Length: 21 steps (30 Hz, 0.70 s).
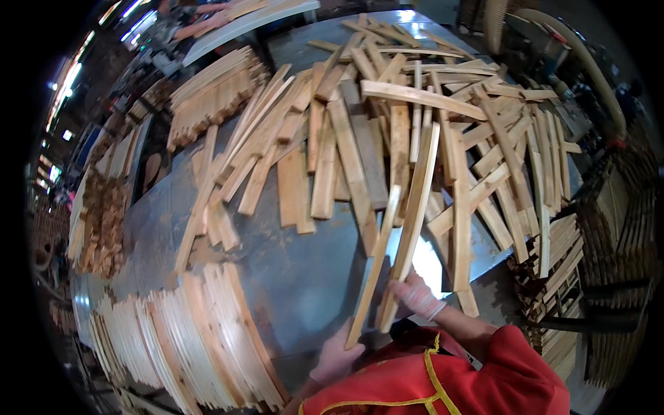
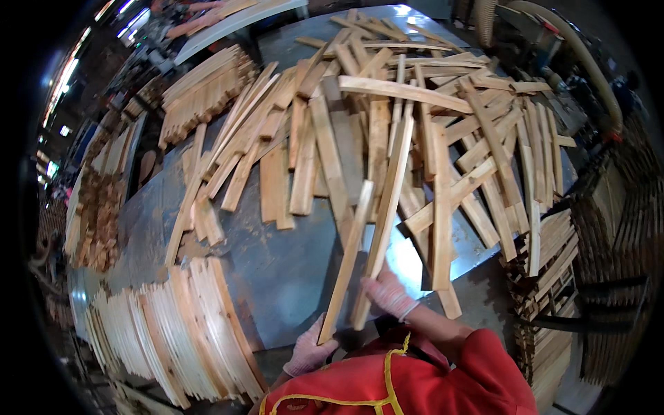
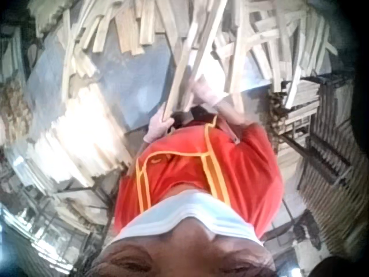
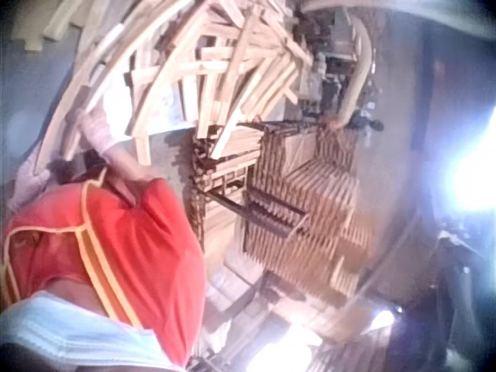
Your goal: The person picks up wooden planks from a large pile on a metal table and arranges them into neat stacks. They handle the planks by hand, aligning them and placing them in organized piles. The person occasionally lifts a stack of planks and moves it to a different location on the table.
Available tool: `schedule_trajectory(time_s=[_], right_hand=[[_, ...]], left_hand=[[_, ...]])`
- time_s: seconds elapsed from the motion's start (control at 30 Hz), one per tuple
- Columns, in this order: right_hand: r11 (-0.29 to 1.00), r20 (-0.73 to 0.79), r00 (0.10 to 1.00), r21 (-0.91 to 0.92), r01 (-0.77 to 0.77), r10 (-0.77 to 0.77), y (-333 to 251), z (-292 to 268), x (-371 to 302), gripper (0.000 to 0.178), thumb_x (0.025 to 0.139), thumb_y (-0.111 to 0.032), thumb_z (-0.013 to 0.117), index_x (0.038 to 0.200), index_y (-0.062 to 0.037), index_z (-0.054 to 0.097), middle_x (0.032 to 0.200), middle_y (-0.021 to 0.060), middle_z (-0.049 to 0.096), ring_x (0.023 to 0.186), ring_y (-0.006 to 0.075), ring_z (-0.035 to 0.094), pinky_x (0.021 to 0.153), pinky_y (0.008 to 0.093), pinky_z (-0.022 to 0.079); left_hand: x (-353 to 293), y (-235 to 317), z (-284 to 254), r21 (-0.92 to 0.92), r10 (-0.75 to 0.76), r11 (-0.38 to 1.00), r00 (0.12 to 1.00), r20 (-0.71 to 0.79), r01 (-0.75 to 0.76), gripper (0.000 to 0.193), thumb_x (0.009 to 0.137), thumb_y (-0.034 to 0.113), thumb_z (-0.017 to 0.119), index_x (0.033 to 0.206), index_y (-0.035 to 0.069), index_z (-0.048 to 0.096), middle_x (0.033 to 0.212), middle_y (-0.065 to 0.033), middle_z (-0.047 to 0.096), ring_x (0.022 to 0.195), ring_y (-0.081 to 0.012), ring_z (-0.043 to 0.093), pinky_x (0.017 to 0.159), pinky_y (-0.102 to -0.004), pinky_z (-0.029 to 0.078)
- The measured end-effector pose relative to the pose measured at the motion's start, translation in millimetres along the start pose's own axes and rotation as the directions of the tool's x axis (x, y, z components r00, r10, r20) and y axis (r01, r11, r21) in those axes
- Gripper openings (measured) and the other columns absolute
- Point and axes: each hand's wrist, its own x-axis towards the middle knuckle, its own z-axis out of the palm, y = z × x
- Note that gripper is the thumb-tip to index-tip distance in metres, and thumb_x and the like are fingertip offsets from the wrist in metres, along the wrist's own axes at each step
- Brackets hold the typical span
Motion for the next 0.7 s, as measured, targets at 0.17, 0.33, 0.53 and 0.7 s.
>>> schedule_trajectory(time_s=[0.17, 0.33, 0.53, 0.7], right_hand=[[0.889, 0.378, 0.915, -0.455, 0.049, 0.143, 16, 116, -25, 0.087, 0.097, -0.042, 0.067, 0.16, 0.0024, 0.027, 0.135, 0.0304, 0.064, 0.125, 0.0399, 0.064, 0.109, 0.0448, 0.049], [0.992, 0.556, 0.829, -0.129, 0.012, 0.062, 33, 159, 2, 0.073, 0.095, -0.045, 0.075, 0.142, 0.0047, 0.052, 0.107, 0.0126, 0.072, 0.09, 0.0247, 0.068, 0.082, 0.0391, 0.056], [0.98, 0.418, 0.887, -0.09, -0.177, 0.199, 14, 238, -13, 0.048, 0.096, -0.041, 0.076, 0.113, 0.0027, 0.065, 0.082, 0.0036, 0.063, 0.07, 0.0144, 0.058, 0.063, 0.0325, 0.051], [0.805, 0.446, 0.869, -0.584, 0.1, 0.215, -3, 305, -29, 0.064, 0.096, -0.051, 0.068, 0.122, 0.0076, 0.062, 0.098, 0.0207, 0.071, 0.092, 0.0298, 0.07, 0.083, 0.0413, 0.055]], left_hand=[[-21, -12, 6, -0.359, -0.153, 0.929, 0.975, -0.161, 0.087, 0.064, 0.093, 0.016, 0.066, 0.151, 0.008, 0.043, 0.118, -0.014, 0.067, 0.11, -0.0263, 0.067, 0.098, -0.0382, 0.052], [-72, -49, -22, -0.527, -0.322, 0.828, 0.932, -0.165, 0.192, 0.077, 0.094, 0.016, 0.064, 0.164, 0.009, 0.033, 0.125, -0.0179, 0.067, 0.117, -0.0282, 0.066, 0.1, -0.0404, 0.052], [-129, -125, -41, -0.067, -0.265, 0.961, 0.832, -0.488, 0.267, 0.08, 0.095, 0.035, 0.062, 0.165, 0.007, 0.033, 0.147, -0.0266, 0.057, 0.132, -0.0446, 0.059, 0.112, -0.0465, 0.047], [-216, -165, -80, 0.085, -0.018, 0.99, 0.691, -0.723, 0.116, 0.073, 0.094, 0.024, 0.063, 0.16, 0.003, 0.041, 0.143, -0.0292, 0.058, 0.127, -0.0457, 0.061, 0.11, -0.0487, 0.048]])
